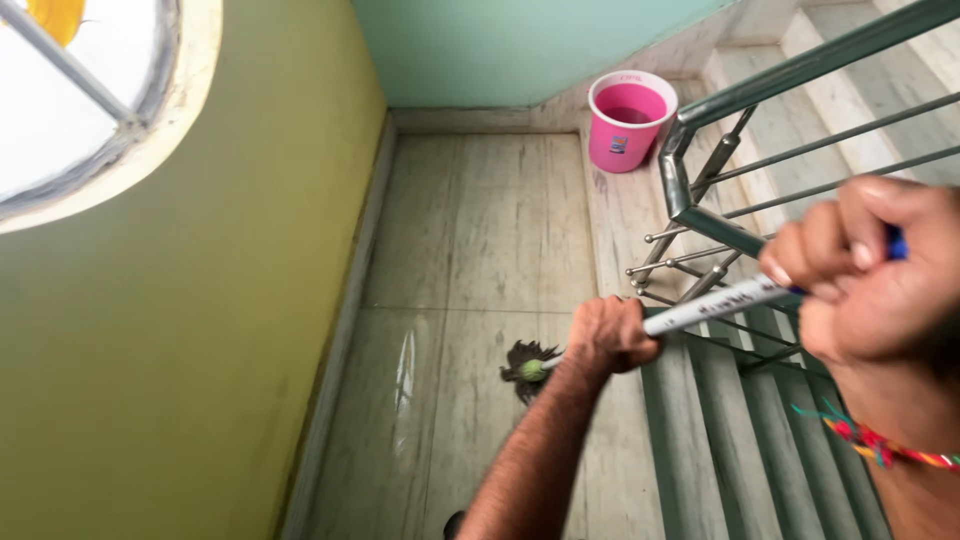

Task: The person mops the floor and walls of a stairwell by hand using a mop, moving the mop head across the marble floor tiles and then reaching up to wipe the upper wall surfaces.

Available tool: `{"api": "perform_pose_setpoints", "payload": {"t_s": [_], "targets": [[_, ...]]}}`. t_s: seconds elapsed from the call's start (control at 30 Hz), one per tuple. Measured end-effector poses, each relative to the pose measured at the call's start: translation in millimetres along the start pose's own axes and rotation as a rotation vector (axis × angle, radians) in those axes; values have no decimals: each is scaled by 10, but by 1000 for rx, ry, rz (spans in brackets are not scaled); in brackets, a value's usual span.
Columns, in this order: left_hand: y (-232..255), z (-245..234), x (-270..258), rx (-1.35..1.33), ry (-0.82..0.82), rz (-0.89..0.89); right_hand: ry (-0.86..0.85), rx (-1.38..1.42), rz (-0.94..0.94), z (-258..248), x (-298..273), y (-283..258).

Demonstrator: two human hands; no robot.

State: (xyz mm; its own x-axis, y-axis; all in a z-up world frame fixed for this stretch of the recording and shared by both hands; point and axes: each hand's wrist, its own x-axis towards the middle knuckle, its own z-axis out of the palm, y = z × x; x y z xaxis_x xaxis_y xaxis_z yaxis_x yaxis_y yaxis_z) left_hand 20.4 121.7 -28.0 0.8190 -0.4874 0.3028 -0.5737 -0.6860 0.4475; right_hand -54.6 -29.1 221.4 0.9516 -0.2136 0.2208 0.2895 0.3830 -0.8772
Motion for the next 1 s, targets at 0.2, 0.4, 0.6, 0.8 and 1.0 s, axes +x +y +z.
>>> {"api": "perform_pose_setpoints", "payload": {"t_s": [0.2, 0.4, 0.6, 0.8, 1.0], "targets": [[-518, -504, -365, 78, -28, -52, -128, 46, 34, 414, -191, 324], [-1101, -1117, -736, 185, -292, -326, -126, 125, 0, 973, -370, 892], [-1695, -1549, -1186, 215, -286, -512, -227, 172, 136, 1588, -465, 1473], [-2104, -1610, -1608, 133, -129, -618, -306, 104, 100, 1970, -719, 1836], [-2147, -1533, -1548, 12, -45, -593, -296, 133, 97, 1986, -552, 1874]]}}
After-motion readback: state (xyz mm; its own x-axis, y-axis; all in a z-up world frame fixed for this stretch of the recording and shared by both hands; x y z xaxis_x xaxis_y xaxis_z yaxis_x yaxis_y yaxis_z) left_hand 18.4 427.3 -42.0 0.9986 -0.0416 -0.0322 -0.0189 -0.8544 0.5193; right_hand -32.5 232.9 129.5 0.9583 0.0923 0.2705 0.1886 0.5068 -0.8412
